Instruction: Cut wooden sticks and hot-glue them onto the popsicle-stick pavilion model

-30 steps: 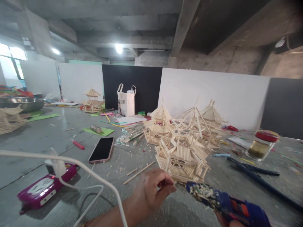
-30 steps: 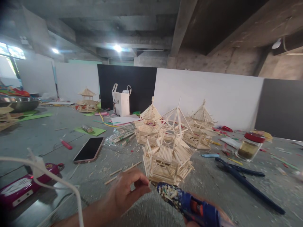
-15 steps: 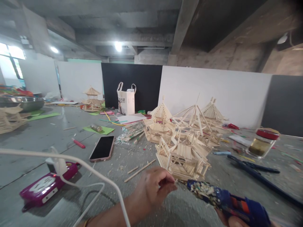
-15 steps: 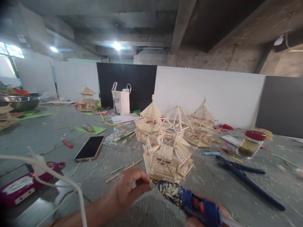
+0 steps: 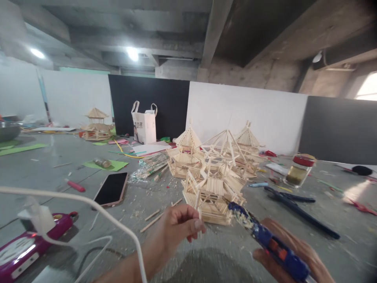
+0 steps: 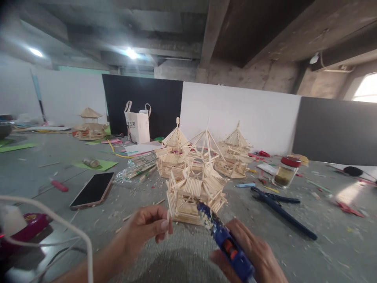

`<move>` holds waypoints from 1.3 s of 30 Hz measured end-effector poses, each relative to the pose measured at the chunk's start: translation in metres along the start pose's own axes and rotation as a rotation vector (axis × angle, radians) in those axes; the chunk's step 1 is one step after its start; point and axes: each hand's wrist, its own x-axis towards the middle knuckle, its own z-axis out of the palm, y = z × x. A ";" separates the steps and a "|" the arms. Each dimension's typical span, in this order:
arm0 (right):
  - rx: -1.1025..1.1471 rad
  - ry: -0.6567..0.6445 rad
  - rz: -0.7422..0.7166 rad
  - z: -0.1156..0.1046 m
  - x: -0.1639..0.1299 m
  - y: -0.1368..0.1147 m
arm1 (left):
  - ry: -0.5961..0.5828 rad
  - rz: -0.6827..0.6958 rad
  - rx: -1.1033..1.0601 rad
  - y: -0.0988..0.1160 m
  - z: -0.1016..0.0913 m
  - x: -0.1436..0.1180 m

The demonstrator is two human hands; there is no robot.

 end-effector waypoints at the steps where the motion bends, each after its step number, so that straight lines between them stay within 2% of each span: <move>1: -0.030 0.022 -0.001 0.000 0.002 0.003 | -0.005 0.004 -0.018 0.000 -0.001 0.000; 3: -0.065 0.045 0.027 0.002 0.003 0.008 | -0.006 0.000 -0.027 0.001 -0.001 0.000; 7: -0.074 -0.020 0.067 0.007 0.000 0.013 | 0.001 -0.022 -0.007 0.001 -0.002 0.000; 11: -0.083 -0.062 0.051 0.011 0.000 0.015 | 0.011 -0.043 -0.003 0.001 -0.003 -0.001; 29: -0.091 -0.088 0.061 0.014 0.002 0.019 | 0.020 -0.100 -0.001 0.005 0.002 -0.001; 35: -0.114 -0.100 0.035 0.012 0.003 0.018 | 0.022 -0.117 0.014 0.008 0.004 -0.003; 39: -0.159 -0.207 -0.059 0.012 -0.001 0.016 | 0.006 -0.078 0.020 0.009 0.002 -0.005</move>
